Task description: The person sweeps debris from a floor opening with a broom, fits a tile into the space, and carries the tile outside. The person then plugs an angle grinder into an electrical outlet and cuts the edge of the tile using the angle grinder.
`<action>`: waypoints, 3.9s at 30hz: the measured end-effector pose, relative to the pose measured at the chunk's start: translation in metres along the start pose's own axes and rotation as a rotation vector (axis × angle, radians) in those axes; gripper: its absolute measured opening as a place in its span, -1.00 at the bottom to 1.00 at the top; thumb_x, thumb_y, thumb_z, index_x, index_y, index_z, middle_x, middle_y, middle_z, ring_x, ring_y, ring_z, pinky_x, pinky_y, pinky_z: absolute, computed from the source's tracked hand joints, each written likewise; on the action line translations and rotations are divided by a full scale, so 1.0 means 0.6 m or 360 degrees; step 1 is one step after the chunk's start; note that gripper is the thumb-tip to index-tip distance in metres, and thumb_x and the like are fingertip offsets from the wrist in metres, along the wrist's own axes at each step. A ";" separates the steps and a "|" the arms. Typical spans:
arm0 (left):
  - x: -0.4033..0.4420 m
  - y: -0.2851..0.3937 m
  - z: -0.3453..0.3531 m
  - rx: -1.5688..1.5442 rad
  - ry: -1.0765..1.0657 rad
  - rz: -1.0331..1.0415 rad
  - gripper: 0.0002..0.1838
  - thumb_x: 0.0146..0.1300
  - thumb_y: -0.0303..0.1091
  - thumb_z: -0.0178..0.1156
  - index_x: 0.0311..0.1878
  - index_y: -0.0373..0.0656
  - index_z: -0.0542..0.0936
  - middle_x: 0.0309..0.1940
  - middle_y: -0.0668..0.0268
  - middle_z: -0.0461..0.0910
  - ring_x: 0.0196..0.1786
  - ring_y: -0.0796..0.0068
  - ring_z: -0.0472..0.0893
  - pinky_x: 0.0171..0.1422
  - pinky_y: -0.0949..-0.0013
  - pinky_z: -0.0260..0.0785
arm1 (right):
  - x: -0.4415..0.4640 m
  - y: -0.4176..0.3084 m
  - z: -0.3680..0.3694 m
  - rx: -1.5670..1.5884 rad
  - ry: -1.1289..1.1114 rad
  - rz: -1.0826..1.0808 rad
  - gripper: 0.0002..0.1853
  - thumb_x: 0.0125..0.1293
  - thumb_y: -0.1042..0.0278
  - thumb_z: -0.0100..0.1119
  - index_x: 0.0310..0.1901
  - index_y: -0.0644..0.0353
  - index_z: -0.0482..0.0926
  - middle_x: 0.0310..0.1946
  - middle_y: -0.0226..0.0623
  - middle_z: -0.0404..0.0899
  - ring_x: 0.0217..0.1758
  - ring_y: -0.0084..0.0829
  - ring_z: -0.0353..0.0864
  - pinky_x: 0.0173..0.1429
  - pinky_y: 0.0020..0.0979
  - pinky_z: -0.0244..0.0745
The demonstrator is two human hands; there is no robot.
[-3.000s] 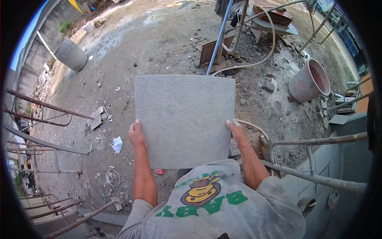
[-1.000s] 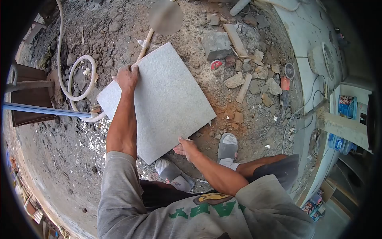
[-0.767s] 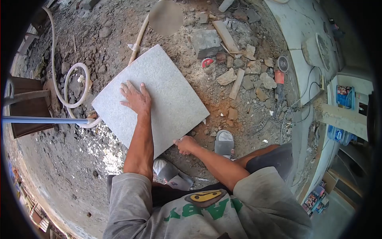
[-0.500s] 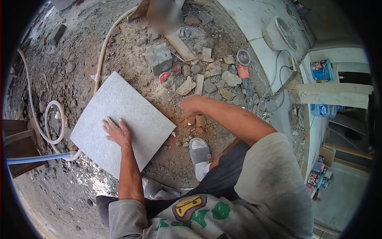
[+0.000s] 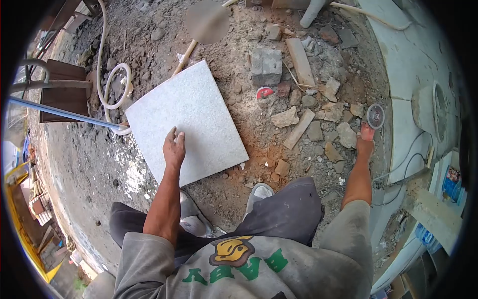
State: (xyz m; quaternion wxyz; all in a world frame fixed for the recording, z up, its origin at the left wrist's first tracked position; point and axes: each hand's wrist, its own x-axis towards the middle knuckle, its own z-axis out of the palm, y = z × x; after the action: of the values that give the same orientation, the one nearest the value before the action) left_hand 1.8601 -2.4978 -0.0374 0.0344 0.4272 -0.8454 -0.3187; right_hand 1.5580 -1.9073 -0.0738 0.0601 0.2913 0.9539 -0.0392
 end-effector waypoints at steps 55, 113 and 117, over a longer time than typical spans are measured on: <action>-0.120 0.199 -0.248 -0.1672 -0.1755 0.0598 -0.19 -0.07 -0.11 0.46 0.24 -0.23 0.36 -0.03 0.35 0.48 0.01 0.55 0.44 0.18 0.41 0.26 | -0.787 -0.372 -0.285 0.3037 -0.2043 -0.0385 -0.44 0.47 -0.11 -0.16 0.22 0.24 0.35 0.01 -0.11 0.53 0.00 -0.26 0.60 0.11 -0.19 0.49; -0.134 0.205 -0.257 -0.1287 -0.2525 0.0523 -0.42 -0.03 -0.07 0.34 -0.05 -0.30 0.47 -0.39 0.18 0.60 -0.40 0.36 0.65 -0.32 0.36 0.55 | -0.853 -0.304 -0.282 0.3371 -0.1366 -0.0212 -0.41 0.33 -0.31 0.01 -0.02 0.14 0.51 -0.32 -0.37 0.57 -0.30 -0.53 0.59 -0.17 -0.46 0.53; -0.131 0.207 -0.267 -0.1232 -0.2522 0.0589 -0.39 -0.04 -0.04 0.37 -0.04 -0.31 0.48 -0.36 0.14 0.62 -0.37 0.35 0.66 -0.29 0.36 0.56 | -0.862 -0.302 -0.299 0.3424 -0.1320 -0.0288 -0.46 0.34 -0.25 0.04 -0.02 0.14 0.51 -0.29 -0.40 0.56 -0.29 -0.57 0.58 -0.18 -0.48 0.52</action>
State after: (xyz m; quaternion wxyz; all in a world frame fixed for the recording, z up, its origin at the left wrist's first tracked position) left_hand 1.8759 -2.4672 0.1775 -0.3664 -0.1023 -0.5100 -0.7715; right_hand 1.8657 -2.3224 0.1822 0.0865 0.0873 0.3518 -0.9280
